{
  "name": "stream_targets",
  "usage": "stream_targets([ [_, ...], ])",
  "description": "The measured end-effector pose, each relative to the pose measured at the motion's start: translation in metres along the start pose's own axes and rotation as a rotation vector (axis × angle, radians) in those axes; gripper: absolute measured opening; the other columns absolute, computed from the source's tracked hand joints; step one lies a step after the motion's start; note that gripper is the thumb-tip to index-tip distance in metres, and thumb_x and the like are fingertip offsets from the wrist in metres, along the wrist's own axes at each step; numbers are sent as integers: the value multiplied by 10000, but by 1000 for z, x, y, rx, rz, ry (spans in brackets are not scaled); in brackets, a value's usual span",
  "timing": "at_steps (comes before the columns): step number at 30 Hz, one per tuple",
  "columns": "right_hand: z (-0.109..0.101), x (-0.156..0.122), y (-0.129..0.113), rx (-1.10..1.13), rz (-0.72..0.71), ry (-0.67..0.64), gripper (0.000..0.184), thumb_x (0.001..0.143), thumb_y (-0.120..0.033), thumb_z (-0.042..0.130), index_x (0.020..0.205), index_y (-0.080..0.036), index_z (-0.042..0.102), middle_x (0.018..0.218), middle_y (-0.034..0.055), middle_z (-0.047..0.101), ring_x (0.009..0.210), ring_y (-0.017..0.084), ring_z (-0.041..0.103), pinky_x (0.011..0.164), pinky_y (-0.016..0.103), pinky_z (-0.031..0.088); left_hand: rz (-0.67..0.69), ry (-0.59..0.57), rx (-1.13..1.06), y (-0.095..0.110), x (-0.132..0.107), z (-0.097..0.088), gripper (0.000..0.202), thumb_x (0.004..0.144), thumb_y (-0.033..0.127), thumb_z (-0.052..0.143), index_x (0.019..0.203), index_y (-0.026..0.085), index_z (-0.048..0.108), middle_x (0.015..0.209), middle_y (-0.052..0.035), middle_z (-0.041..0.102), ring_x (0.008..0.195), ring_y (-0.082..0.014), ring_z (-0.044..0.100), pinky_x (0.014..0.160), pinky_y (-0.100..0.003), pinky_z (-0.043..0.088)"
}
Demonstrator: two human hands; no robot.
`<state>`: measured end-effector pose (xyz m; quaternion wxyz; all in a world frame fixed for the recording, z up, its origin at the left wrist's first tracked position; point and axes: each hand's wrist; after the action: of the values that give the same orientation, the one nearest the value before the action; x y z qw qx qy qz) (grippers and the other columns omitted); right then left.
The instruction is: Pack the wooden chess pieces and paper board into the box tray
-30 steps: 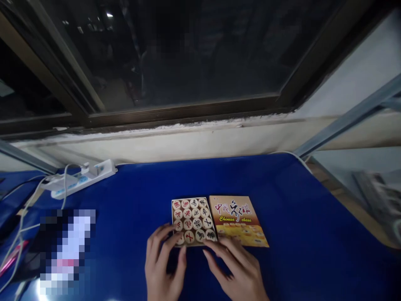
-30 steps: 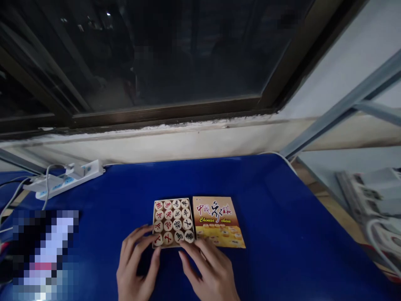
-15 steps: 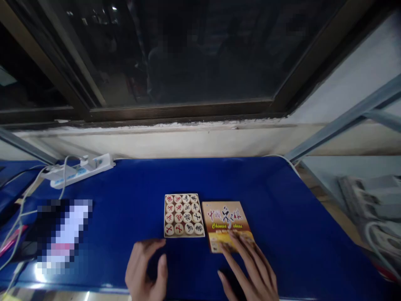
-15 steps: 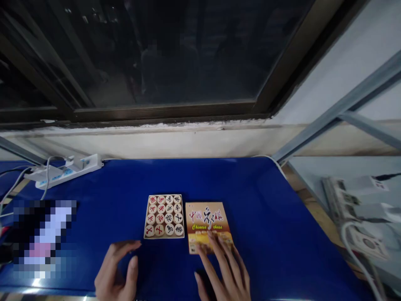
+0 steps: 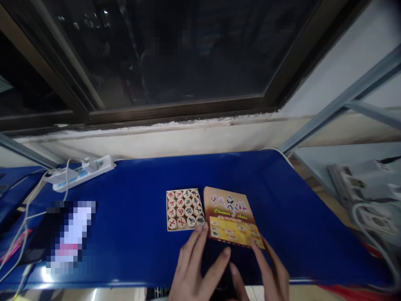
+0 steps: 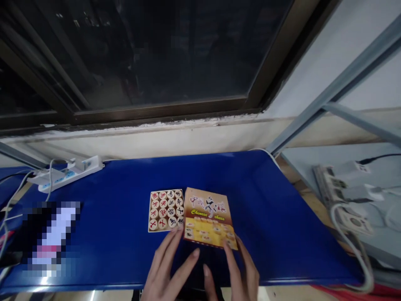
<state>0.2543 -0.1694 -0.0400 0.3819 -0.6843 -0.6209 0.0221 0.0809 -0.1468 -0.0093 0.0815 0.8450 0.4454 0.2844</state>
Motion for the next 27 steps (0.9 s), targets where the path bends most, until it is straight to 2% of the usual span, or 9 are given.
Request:
stream_targets([
  [3,10,27,-27,57,-123,-25,613,959,-346,549,1535,-275,351,1506,145,414,1306,358,500,927,529,532,-87,108,24,-14,1,-19,591,979,415,504,1536,259,378,1641,-146,248,1481,-397,292,1033,-567,495],
  [6,25,39,-37,24,-277,-95,563,966,-317,516,1513,-277,387,1483,122,450,1315,342,481,930,524,525,-235,181,78,-34,-15,-23,587,958,284,532,1527,274,387,1582,-130,380,1462,-387,330,1031,-589,491],
  [9,36,31,-34,-35,-253,-144,496,965,-332,508,1457,-282,470,1416,119,501,1256,336,519,875,514,543,-359,176,61,-49,-31,-23,564,936,231,552,1486,287,444,1542,-112,446,1463,-384,328,1053,-624,466],
  [12,37,24,-30,-24,-162,-154,466,974,-335,498,1438,-290,492,1419,126,486,1240,334,523,876,522,542,-435,160,8,-58,-31,-31,511,954,256,538,1460,291,471,1528,-109,460,1446,-372,362,1051,-633,471],
  [17,40,54,-35,73,-200,-152,462,996,-313,473,1457,-305,454,1443,106,480,1267,306,517,937,524,533,-375,144,-46,-72,-1,-38,419,968,250,537,1382,315,542,1468,-83,523,1384,-328,456,1026,-577,513],
  [20,48,70,-36,49,-248,-244,502,1026,-302,390,1526,-299,352,1525,92,419,1354,293,462,994,519,528,-369,200,-100,-80,12,-32,254,977,202,499,1173,269,647,1335,-81,608,1327,-296,506,1017,-529,515],
  [23,55,69,-30,10,-324,-276,517,1026,-311,387,1540,-284,329,1526,91,434,1350,288,483,967,497,558,-392,275,-95,-87,15,-30,178,966,185,493,932,241,658,1143,-76,669,1196,-277,579,929,-463,538],
  [27,52,67,-23,52,-286,-242,478,1017,-326,423,1491,-268,395,1487,98,471,1321,277,516,965,480,566,-419,357,-24,-92,23,-42,161,955,212,510,904,246,659,1057,-65,678,1071,-267,620,865,-428,531],
])
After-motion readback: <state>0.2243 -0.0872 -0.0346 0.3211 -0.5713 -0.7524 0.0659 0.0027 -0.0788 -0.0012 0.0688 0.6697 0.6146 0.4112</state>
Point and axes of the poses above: each hand's wrist, its own x-axis towards the middle knuckle, its own z-axis out of the palm, y = z × x
